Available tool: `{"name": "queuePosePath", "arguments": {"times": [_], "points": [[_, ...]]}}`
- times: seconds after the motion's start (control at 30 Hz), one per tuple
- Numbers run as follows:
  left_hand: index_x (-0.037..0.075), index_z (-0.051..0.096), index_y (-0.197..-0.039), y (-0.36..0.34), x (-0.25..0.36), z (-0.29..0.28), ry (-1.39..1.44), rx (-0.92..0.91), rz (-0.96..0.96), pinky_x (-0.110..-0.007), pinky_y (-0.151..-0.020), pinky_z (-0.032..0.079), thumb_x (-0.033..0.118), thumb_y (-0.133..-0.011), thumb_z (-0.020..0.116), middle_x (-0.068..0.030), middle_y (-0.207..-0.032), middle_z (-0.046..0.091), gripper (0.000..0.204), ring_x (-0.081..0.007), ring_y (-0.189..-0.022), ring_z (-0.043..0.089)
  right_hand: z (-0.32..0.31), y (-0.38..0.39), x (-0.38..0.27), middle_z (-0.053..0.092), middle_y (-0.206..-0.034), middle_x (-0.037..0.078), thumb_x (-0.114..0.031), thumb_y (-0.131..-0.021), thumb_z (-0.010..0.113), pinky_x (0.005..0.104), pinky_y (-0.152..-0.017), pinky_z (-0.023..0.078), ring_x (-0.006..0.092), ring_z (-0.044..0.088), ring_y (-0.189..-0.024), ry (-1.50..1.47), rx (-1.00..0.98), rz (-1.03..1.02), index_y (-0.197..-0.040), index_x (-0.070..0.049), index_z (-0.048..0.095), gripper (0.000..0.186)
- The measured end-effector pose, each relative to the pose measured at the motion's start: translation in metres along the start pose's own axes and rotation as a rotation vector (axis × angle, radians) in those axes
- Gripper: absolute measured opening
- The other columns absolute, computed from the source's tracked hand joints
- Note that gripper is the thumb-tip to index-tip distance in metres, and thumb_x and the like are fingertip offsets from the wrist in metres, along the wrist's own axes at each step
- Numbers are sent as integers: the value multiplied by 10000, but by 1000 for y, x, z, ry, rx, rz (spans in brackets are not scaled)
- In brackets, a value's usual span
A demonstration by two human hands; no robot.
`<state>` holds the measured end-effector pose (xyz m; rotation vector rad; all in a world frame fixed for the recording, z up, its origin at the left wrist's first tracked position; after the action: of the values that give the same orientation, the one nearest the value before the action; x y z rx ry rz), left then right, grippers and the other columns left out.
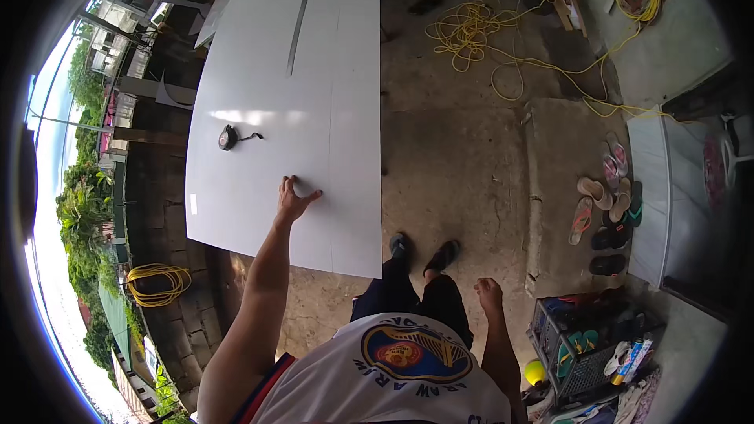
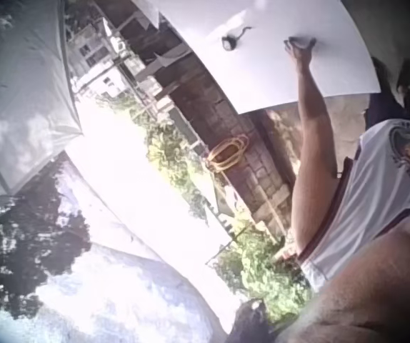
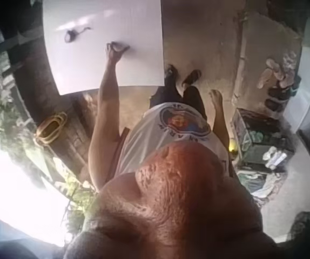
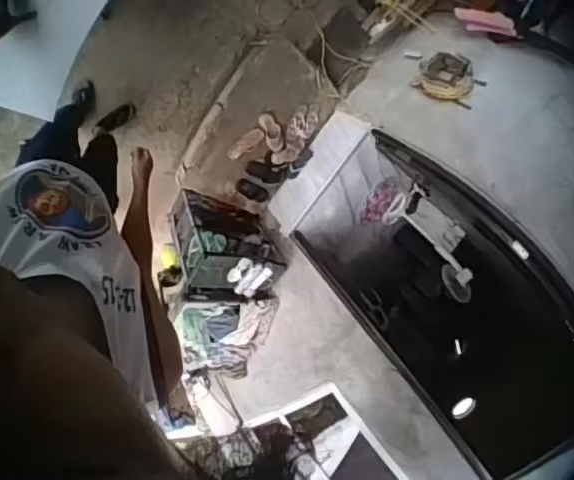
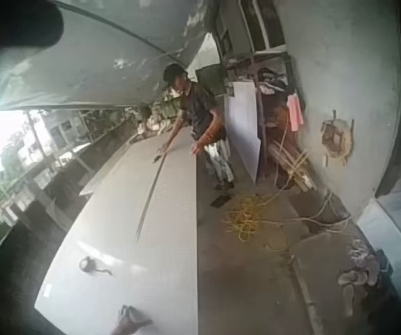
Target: The person holds and bends a large board along a scored line while another person cuts through the backing with a utility knife, then separates and places the cut strip aside by hand.
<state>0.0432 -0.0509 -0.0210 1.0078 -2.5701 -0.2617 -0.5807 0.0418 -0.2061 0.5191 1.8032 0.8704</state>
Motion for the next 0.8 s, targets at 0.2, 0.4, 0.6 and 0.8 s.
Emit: {"name": "queuePosePath", "arguments": {"times": [0.2,0.4,0.6,0.8], "points": [[-72,331,-1398,4,0,-5,-4,58,57,-436,-1102,334,534,-629,827,-207,-1444,307,1098,-362,-1322,312,-7,20,32,694,-926,133,-264,-936,553,353,-703,500,224,641,-790,90,-15,156,-1077,17,618,321],[1,325,-1430,2,-2,-3,-4,45,14,-451,-1127,309,596,-621,804,-200,-1512,244,1112,-379,-1391,242,11,1,16,697,-911,124,-262,-930,569,337,-682,501,200,642,-767,149,-78,80,-1051,15,621,308],[53,292,-1461,4,-7,-2,-13,-3,-30,-467,-1134,295,606,-624,796,-160,-1541,210,1123,-379,-1414,205,48,-24,-50,685,-872,100,-244,-931,592,296,-670,500,179,642,-741,173,-78,-75,-994,24,625,278],[65,289,-1463,4,6,-2,-11,-4,-45,-495,-1127,293,596,-628,799,-142,-1554,192,1113,-377,-1429,179,69,-37,-51,688,-843,87,-229,-921,599,294,-665,506,167,654,-746,262,-104,-136,-970,14,635,250]]}}
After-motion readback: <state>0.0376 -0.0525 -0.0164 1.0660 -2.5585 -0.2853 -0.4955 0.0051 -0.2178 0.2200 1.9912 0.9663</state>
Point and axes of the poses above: each hand's wrist, its own y-axis away from the middle knuckle, its own z-axis out of the palm, x = y × z, the point moved 7 cm from there along -y, towards the middle knuckle
